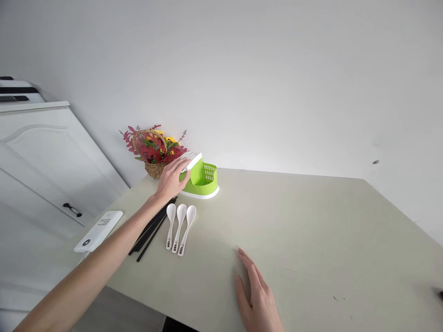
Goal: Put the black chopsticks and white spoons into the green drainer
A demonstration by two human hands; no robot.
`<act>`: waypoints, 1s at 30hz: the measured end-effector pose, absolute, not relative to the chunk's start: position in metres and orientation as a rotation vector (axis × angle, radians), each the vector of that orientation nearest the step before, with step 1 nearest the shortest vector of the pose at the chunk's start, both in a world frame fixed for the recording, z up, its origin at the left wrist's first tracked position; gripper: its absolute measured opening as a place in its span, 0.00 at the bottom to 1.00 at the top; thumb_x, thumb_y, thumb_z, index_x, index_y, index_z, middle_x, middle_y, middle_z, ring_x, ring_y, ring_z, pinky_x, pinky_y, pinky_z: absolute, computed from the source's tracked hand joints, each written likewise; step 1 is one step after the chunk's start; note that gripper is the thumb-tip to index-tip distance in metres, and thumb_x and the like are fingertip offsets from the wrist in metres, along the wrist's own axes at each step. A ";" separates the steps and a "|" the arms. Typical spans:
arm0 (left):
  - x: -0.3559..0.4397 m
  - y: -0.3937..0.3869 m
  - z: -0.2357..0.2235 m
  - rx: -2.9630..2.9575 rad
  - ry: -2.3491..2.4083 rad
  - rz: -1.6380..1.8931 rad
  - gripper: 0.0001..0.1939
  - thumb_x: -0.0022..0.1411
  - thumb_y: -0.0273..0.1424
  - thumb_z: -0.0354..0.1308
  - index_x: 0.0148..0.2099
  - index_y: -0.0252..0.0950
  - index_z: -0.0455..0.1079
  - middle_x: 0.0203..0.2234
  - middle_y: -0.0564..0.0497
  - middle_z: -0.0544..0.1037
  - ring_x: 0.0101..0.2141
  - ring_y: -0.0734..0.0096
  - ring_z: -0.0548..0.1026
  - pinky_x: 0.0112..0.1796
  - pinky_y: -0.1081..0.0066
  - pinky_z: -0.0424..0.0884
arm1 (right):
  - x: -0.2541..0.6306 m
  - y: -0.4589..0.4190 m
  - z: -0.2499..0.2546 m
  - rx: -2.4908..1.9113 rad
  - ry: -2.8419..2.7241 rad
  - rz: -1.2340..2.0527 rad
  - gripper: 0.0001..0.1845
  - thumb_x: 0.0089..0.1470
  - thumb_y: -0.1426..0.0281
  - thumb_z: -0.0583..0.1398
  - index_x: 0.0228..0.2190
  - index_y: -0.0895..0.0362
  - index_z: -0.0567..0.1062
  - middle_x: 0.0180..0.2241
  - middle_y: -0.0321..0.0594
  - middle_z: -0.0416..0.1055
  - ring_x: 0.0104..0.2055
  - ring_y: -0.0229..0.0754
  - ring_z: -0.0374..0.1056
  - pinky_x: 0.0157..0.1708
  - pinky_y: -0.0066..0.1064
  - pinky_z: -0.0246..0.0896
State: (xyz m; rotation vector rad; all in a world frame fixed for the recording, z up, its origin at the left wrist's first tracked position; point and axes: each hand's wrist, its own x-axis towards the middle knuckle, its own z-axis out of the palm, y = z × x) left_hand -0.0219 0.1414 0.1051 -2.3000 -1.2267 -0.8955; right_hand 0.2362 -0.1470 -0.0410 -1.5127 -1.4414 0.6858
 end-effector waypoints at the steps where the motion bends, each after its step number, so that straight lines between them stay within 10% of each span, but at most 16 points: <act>1: -0.027 0.142 0.106 -2.294 -1.234 -0.891 0.23 0.74 0.34 0.50 0.67 0.40 0.68 0.64 0.46 0.73 0.67 0.56 0.65 0.65 0.54 0.61 | 0.236 -0.147 -0.041 -1.513 -1.442 0.684 0.22 0.70 0.58 0.51 0.60 0.45 0.71 0.64 0.37 0.70 0.65 0.48 0.67 0.61 0.43 0.68; 11: 0.005 0.071 0.099 -2.246 -1.263 -1.187 0.25 0.73 0.31 0.51 0.70 0.37 0.60 0.65 0.40 0.69 0.69 0.52 0.60 0.67 0.51 0.58 | 0.233 -0.145 -0.043 -1.486 -1.468 0.610 0.20 0.70 0.60 0.51 0.57 0.47 0.74 0.64 0.38 0.70 0.64 0.46 0.68 0.60 0.39 0.69; 15: 0.044 -0.009 0.069 -2.516 -1.418 -1.437 0.15 0.74 0.31 0.51 0.59 0.40 0.69 0.47 0.45 0.80 0.48 0.62 0.78 0.51 0.63 0.73 | 0.234 -0.145 -0.042 -1.490 -1.488 0.569 0.19 0.70 0.59 0.51 0.56 0.46 0.74 0.63 0.37 0.71 0.63 0.46 0.69 0.58 0.37 0.71; 19: 0.045 -0.064 0.040 -3.041 -1.658 -1.155 0.11 0.75 0.33 0.50 0.51 0.41 0.72 0.29 0.55 0.77 0.26 0.74 0.73 0.31 0.74 0.69 | 0.237 -0.146 -0.041 -1.500 -1.526 0.575 0.19 0.70 0.60 0.52 0.56 0.47 0.74 0.64 0.37 0.70 0.64 0.45 0.68 0.58 0.37 0.71; 30: -0.013 -0.098 0.020 -3.171 -2.223 -1.229 0.14 0.75 0.41 0.51 0.46 0.38 0.74 0.20 0.60 0.62 0.21 0.77 0.58 0.24 0.75 0.56 | 0.239 -0.149 -0.043 -1.606 -1.583 0.525 0.18 0.70 0.59 0.52 0.57 0.44 0.73 0.64 0.34 0.70 0.63 0.44 0.69 0.56 0.36 0.73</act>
